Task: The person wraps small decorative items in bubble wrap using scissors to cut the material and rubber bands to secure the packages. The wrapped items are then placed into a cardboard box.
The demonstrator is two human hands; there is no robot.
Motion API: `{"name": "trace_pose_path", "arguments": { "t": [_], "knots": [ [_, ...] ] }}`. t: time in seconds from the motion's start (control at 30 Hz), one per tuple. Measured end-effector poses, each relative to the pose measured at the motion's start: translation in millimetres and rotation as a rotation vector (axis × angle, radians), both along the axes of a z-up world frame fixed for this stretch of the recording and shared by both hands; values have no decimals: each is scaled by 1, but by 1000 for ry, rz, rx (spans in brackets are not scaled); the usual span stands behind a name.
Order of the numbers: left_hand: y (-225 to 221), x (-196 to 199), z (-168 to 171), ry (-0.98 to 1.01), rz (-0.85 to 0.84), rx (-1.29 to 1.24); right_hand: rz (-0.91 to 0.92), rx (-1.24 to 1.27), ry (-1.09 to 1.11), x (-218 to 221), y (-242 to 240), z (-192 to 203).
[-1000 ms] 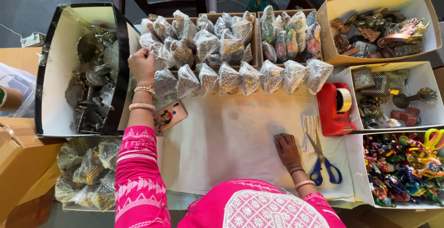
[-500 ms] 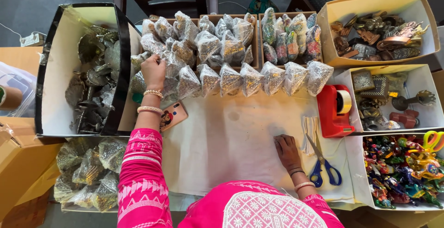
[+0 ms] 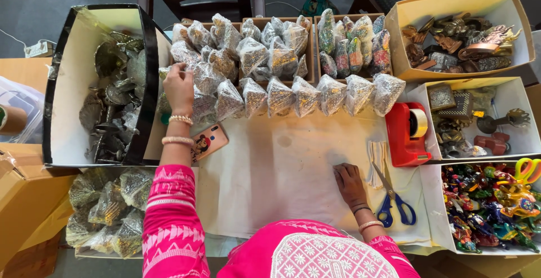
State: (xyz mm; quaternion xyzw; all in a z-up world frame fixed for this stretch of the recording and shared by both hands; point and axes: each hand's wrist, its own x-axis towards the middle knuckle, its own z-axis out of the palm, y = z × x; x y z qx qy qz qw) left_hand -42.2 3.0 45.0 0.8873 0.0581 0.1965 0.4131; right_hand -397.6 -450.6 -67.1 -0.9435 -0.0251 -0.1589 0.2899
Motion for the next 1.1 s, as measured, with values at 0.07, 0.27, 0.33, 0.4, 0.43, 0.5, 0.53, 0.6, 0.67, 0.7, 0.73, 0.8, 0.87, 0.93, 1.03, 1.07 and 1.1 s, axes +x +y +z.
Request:
{"name": "trace_pose_path", "arguments": {
  "t": [0.07,0.27,0.33,0.4,0.43,0.5,0.53,0.6,0.67,0.7,0.73,0.8,0.87,0.93,1.03,1.07,1.1],
  "knots": [
    [-14,-22,14,-59,29,23,-3,2,-3,2,-1,0],
    [-92,-147,-1,-490,-171,69,0,-4,-1,0,-2,-4],
    [-116,-197,-44,-178,-472,20,-3,3,4,0,-1,-3],
    [-136,-246,-86,-162,-694,116,-8,3,2,0,0,-3],
    [-147,-271,-108,-142,-916,212,-15,3,3,0,0,-2],
    [-143,-295,-89,-211,-982,293,-14,1,1,0,-1,-3],
    [-140,-307,-80,-280,-1048,375,-14,0,0,0,-1,-3],
    [-133,-300,-75,-320,-967,462,-16,-8,-14,-1,0,-3],
    [-118,-287,-99,-345,-875,545,-7,-16,-17,-3,-1,-4],
    [-104,-274,-124,-171,-748,725,-11,-23,-30,-2,-1,-4],
    [-90,-261,-149,6,-612,896,-15,-30,-43,-1,0,-5],
    [-57,-233,-67,43,-493,880,-5,-34,-46,-1,-1,-10],
    [-16,-201,-10,74,-380,863,-1,-38,-52,0,-3,-12],
    [35,-167,19,-330,-117,574,-4,-55,-44,-1,-4,-13],
    [121,-128,44,-274,168,550,-6,-67,-46,-1,-3,-13],
    [148,-117,40,-274,175,549,1,-69,-49,-1,-3,-14],
    [174,-105,36,-97,197,485,-2,-73,-48,-1,-4,-15]
  ]
}}
